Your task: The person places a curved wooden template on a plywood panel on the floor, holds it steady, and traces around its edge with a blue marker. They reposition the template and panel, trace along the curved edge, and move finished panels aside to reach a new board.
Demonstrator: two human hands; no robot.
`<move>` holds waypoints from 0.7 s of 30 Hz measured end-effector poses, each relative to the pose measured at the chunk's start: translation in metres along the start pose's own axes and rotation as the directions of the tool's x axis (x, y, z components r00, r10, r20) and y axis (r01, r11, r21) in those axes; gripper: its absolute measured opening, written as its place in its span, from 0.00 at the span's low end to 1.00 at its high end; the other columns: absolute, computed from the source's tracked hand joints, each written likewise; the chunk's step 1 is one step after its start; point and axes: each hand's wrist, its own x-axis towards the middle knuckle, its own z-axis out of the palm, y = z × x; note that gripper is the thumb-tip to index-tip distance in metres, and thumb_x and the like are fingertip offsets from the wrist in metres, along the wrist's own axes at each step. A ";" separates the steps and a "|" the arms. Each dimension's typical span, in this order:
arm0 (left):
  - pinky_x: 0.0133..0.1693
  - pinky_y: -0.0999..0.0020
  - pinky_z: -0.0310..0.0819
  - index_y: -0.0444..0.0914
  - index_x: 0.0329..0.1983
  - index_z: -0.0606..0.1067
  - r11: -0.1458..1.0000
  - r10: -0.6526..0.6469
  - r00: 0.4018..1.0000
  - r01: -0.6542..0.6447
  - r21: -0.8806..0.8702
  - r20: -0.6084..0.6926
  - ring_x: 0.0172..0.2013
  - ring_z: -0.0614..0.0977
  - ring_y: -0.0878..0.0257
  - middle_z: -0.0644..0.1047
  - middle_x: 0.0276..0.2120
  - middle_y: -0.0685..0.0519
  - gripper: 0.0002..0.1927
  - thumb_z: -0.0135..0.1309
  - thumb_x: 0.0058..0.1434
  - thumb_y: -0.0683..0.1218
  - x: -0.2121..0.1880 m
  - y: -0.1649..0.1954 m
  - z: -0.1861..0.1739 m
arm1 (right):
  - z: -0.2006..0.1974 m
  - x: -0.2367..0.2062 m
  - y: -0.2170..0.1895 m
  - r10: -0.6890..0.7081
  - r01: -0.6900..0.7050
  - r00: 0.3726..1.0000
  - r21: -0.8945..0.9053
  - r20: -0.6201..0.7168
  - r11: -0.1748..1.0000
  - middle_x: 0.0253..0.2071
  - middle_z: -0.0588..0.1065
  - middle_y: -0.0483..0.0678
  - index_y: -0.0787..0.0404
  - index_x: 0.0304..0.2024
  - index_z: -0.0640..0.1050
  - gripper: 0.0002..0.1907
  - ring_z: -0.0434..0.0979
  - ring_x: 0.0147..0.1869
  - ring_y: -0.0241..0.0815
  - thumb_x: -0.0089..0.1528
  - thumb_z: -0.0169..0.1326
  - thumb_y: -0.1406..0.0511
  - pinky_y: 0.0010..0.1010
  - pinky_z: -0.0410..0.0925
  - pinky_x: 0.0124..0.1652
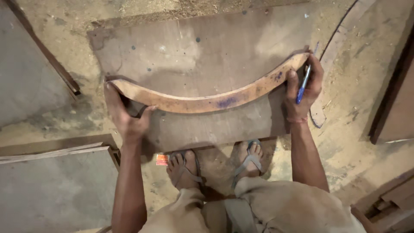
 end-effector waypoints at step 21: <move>0.75 0.49 0.52 0.34 0.79 0.51 0.996 -0.089 0.996 0.089 -0.004 -0.018 0.76 0.56 0.39 0.56 0.76 0.36 0.65 0.77 0.48 0.61 -0.004 -0.023 0.005 | -0.001 -0.009 0.016 -0.085 0.083 0.996 0.044 0.040 0.996 0.67 0.69 0.53 0.67 0.71 0.67 0.26 0.69 0.70 0.47 0.75 0.58 0.61 0.37 0.63 0.71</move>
